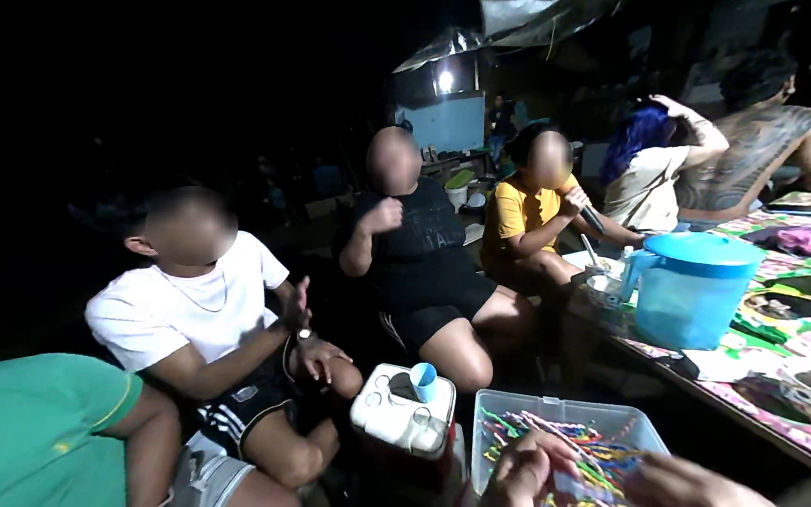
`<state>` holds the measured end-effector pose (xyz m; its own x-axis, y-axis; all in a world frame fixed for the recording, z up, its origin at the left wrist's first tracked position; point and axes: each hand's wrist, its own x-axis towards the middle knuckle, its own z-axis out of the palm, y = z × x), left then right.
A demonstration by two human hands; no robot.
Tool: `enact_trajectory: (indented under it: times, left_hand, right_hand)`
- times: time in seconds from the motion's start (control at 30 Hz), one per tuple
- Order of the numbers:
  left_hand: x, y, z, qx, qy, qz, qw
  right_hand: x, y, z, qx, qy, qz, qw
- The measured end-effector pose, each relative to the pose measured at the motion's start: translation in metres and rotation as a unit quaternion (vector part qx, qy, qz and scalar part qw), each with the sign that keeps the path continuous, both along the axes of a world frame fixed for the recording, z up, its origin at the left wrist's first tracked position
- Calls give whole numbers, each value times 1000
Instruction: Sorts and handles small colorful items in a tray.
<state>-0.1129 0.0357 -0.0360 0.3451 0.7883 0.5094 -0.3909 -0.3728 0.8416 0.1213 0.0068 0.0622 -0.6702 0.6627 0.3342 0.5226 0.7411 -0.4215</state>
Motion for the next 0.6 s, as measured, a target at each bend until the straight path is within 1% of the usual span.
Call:
enact_trajectory:
  times: [0.03, 0.07, 0.1, 0.17, 0.2, 0.27, 0.3, 0.37, 0.5, 0.53, 0.6]
  left_hand:
    - [-2, -1, 1, -17, -36, 26, 999]
    - [-3, -1, 3, -21, -55, 69, 996]
    - [-5, 0, 5, -21, -61, 129, 990]
    - [-8, 2, 8, -49, -75, 241, 966]
    - [-12, 4, 9, -61, -74, 278, 956]
    - [-22, 10, 8, -76, -63, 325, 941]
    - [-28, 13, 8, -80, -58, 333, 938]
    - [-40, 19, 10, -79, -43, 320, 943]
    - [-47, 19, 20, -96, -45, 271, 957]
    - [-49, 18, 20, -104, -44, 272, 956]
    - [-50, 17, 18, -127, -65, 280, 949]
  right_hand:
    - [-11, 14, 1, 3, 39, -33, 999]
    - [-21, 29, -4, -4, 71, -54, 996]
    - [-33, 44, -12, -9, 101, -58, 993]
    - [-57, 67, -32, -32, 140, -39, 989]
    - [-67, 76, -39, -62, 144, -22, 987]
    - [-81, 88, -51, -156, 143, 14, 977]
    - [-87, 93, -58, -202, 151, 28, 967]
    - [-100, 100, -67, -288, 191, 50, 937]
    - [-115, 100, -61, -452, 261, 85, 849]
    - [-118, 99, -61, -478, 271, 97, 830]
    - [-119, 98, -64, -498, 288, 128, 808]
